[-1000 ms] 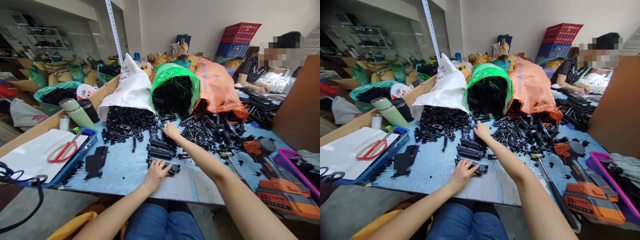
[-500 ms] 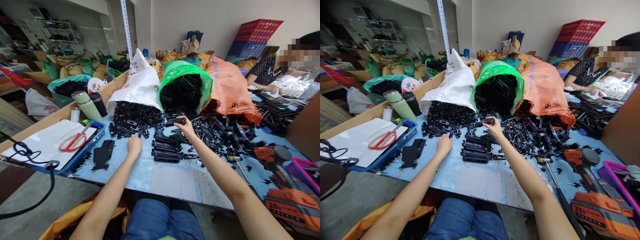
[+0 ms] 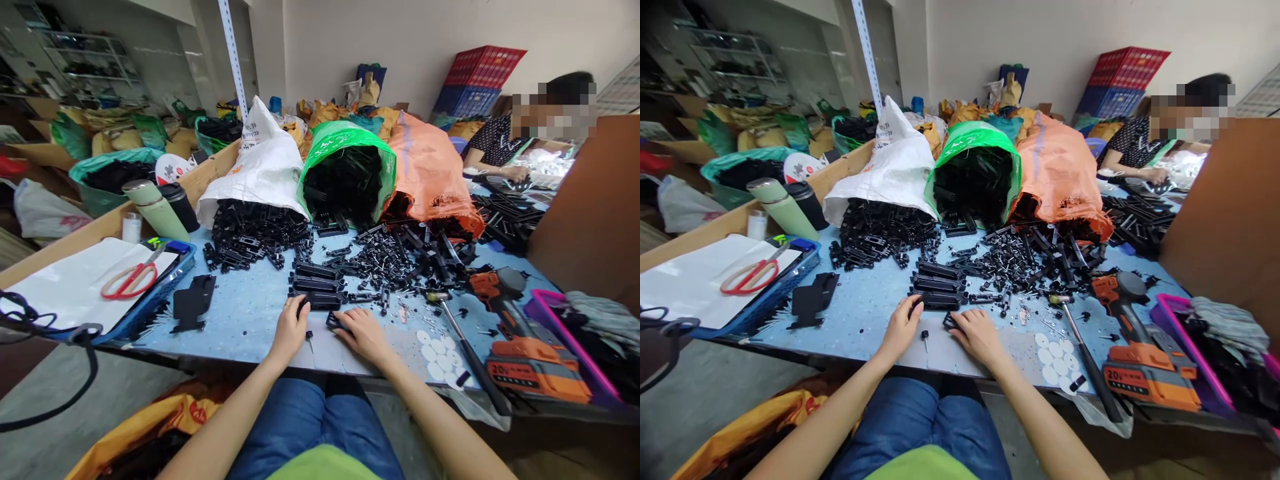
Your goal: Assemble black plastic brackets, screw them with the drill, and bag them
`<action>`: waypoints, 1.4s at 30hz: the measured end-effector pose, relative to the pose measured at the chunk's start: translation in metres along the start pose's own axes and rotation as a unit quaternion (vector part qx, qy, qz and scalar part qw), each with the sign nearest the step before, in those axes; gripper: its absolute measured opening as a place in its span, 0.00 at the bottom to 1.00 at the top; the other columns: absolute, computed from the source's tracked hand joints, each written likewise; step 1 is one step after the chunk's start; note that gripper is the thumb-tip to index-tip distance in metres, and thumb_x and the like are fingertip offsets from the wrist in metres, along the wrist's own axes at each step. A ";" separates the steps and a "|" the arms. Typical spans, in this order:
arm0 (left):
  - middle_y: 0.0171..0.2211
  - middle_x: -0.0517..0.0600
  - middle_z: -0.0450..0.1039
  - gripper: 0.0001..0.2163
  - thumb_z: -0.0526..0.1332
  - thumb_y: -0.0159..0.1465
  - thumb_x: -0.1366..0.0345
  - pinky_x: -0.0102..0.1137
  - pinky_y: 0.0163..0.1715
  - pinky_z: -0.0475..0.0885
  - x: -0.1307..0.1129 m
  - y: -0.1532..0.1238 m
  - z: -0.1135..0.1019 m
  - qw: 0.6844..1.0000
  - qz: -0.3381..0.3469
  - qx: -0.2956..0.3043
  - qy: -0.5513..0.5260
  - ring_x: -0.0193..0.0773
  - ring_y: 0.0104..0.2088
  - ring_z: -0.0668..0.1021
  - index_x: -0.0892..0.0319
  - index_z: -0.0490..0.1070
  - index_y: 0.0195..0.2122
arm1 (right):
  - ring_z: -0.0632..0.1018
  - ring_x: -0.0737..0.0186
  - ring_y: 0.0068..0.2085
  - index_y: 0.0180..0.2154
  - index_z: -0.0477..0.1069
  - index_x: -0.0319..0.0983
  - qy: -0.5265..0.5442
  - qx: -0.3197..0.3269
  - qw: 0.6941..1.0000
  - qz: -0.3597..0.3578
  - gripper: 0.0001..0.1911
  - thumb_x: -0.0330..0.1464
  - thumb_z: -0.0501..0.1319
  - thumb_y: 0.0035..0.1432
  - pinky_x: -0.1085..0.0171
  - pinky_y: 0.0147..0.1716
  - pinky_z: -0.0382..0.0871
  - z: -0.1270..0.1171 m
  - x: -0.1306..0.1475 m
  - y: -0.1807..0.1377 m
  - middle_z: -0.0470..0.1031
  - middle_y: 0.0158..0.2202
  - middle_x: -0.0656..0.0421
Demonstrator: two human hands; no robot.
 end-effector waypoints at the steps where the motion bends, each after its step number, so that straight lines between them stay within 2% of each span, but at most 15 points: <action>1: 0.41 0.54 0.69 0.15 0.49 0.66 0.62 0.36 0.44 0.68 -0.006 -0.003 0.006 1.000 0.002 0.017 -0.015 0.39 0.42 0.73 0.61 0.66 0.49 | 0.71 0.54 0.43 0.50 0.67 0.42 0.067 -0.024 0.997 0.029 0.21 0.44 0.56 0.57 0.52 0.44 0.65 0.005 0.002 0.006 0.71 0.41 0.52; 2: 0.41 0.54 0.68 0.16 0.48 0.66 0.62 0.35 0.43 0.68 -0.012 -0.006 0.011 0.999 0.005 0.037 -0.031 0.38 0.40 0.74 0.60 0.65 0.51 | 0.73 0.56 0.40 0.51 0.66 0.42 0.147 -0.046 0.986 0.068 0.22 0.44 0.54 0.59 0.54 0.40 0.68 0.010 0.002 0.010 0.71 0.41 0.53; 4: 0.40 0.53 0.69 0.17 0.48 0.66 0.63 0.34 0.42 0.69 -0.024 -0.013 0.017 0.997 0.016 0.058 -0.051 0.37 0.39 0.74 0.58 0.64 0.54 | 0.74 0.61 0.34 0.55 0.61 0.41 0.306 -0.064 0.940 0.139 0.24 0.45 0.50 0.61 0.59 0.31 0.72 0.019 0.001 0.012 0.70 0.38 0.55; 6: 0.39 0.52 0.69 0.17 0.49 0.66 0.63 0.34 0.44 0.68 -0.035 -0.017 0.016 0.997 0.030 0.045 -0.050 0.38 0.41 0.73 0.58 0.64 0.54 | 0.74 0.65 0.29 0.57 0.59 0.42 0.396 -0.052 0.904 0.154 0.26 0.45 0.49 0.61 0.63 0.25 0.72 0.021 0.006 0.011 0.69 0.36 0.56; 7: 0.39 0.52 0.69 0.17 0.50 0.66 0.63 0.34 0.44 0.68 -0.040 -0.018 0.015 0.998 0.037 0.037 -0.041 0.38 0.41 0.73 0.58 0.64 0.54 | 0.73 0.66 0.29 0.57 0.60 0.42 0.404 -0.047 0.903 0.138 0.25 0.45 0.50 0.60 0.65 0.24 0.72 0.018 0.011 0.011 0.69 0.37 0.56; 11: 0.36 0.52 0.68 0.16 0.51 0.65 0.63 0.33 0.40 0.69 -0.052 -0.016 0.010 0.998 0.061 0.020 0.001 0.37 0.37 0.73 0.57 0.65 0.54 | 0.71 0.69 0.31 0.55 0.63 0.46 0.313 -0.011 0.949 0.035 0.22 0.42 0.54 0.59 0.68 0.25 0.72 0.000 0.027 0.006 0.65 0.38 0.58; 14: 0.35 0.51 0.67 0.16 0.50 0.65 0.64 0.31 0.38 0.68 -0.059 -0.009 0.003 0.997 0.080 0.021 -0.004 0.35 0.36 0.72 0.57 0.66 0.53 | 0.70 0.70 0.31 0.56 0.61 0.47 0.276 -0.014 0.961 0.018 0.21 0.40 0.52 0.61 0.68 0.25 0.71 -0.004 0.032 -0.001 0.64 0.37 0.58; 17: 0.35 0.51 0.67 0.16 0.49 0.66 0.64 0.30 0.38 0.68 -0.067 -0.004 -0.005 0.992 0.108 0.058 -0.019 0.35 0.36 0.72 0.58 0.65 0.54 | 0.70 0.69 0.32 0.57 0.60 0.46 0.267 -0.042 0.963 0.018 0.21 0.39 0.50 0.63 0.67 0.27 0.71 -0.011 0.034 -0.005 0.64 0.39 0.57; 21: 0.34 0.51 0.68 0.16 0.51 0.65 0.65 0.29 0.36 0.69 -0.078 -0.010 -0.007 0.977 0.165 0.137 -0.001 0.34 0.34 0.73 0.57 0.66 0.53 | 0.70 0.65 0.36 0.56 0.63 0.45 0.168 0.024 0.984 -0.058 0.21 0.38 0.53 0.62 0.62 0.37 0.69 -0.016 0.057 -0.007 0.68 0.37 0.57; 23: 0.36 0.52 0.68 0.16 0.50 0.65 0.66 0.30 0.37 0.69 -0.082 -0.015 -0.011 0.980 0.178 0.091 -0.013 0.35 0.36 0.73 0.58 0.65 0.54 | 0.71 0.64 0.37 0.56 0.62 0.45 0.153 -0.010 0.986 -0.068 0.21 0.37 0.53 0.62 0.61 0.39 0.69 -0.021 0.065 -0.007 0.68 0.40 0.55; 26: 0.41 0.55 0.67 0.18 0.48 0.66 0.68 0.32 0.41 0.69 -0.085 -0.025 -0.020 0.981 0.186 -0.027 -0.047 0.36 0.41 0.72 0.58 0.59 0.58 | 0.72 0.62 0.40 0.58 0.58 0.44 0.172 -0.132 0.974 -0.057 0.22 0.36 0.52 0.63 0.60 0.39 0.69 -0.034 0.070 -0.009 0.67 0.45 0.53; 31: 0.42 0.55 0.67 0.18 0.49 0.65 0.70 0.32 0.42 0.69 -0.088 -0.038 -0.009 0.974 0.216 0.022 -0.065 0.37 0.43 0.71 0.57 0.60 0.57 | 0.71 0.61 0.42 0.57 0.61 0.45 0.149 -0.062 0.982 -0.102 0.22 0.34 0.54 0.61 0.61 0.41 0.68 -0.031 0.090 -0.010 0.69 0.43 0.55; 36: 0.47 0.56 0.66 0.19 0.47 0.66 0.70 0.35 0.45 0.68 -0.084 -0.046 -0.014 0.976 0.172 -0.101 -0.082 0.39 0.46 0.69 0.56 0.58 0.58 | 0.70 0.60 0.45 0.59 0.58 0.45 0.177 -0.183 0.965 -0.066 0.23 0.32 0.52 0.62 0.60 0.43 0.67 -0.031 0.101 -0.015 0.68 0.46 0.53; 39: 0.45 0.56 0.67 0.17 0.47 0.67 0.68 0.33 0.41 0.69 -0.077 -0.045 -0.012 0.982 0.136 -0.102 -0.088 0.38 0.44 0.71 0.57 0.60 0.57 | 0.71 0.60 0.44 0.58 0.59 0.46 0.203 -0.192 0.959 -0.044 0.22 0.33 0.52 0.62 0.60 0.42 0.68 -0.018 0.101 -0.010 0.68 0.45 0.53; 42: 0.44 0.55 0.68 0.16 0.47 0.67 0.66 0.33 0.42 0.69 -0.066 -0.040 -0.017 0.988 0.105 -0.077 -0.085 0.38 0.44 0.71 0.59 0.63 0.55 | 0.72 0.62 0.40 0.57 0.61 0.45 0.230 -0.149 0.961 -0.028 0.21 0.34 0.53 0.62 0.61 0.39 0.70 -0.005 0.094 -0.003 0.69 0.41 0.55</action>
Point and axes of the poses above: each hand's wrist, its own y-axis towards the middle knuckle, its own z-axis out of the palm, x = y × z, the point moved 7 cm from there along y, towards the middle knuckle
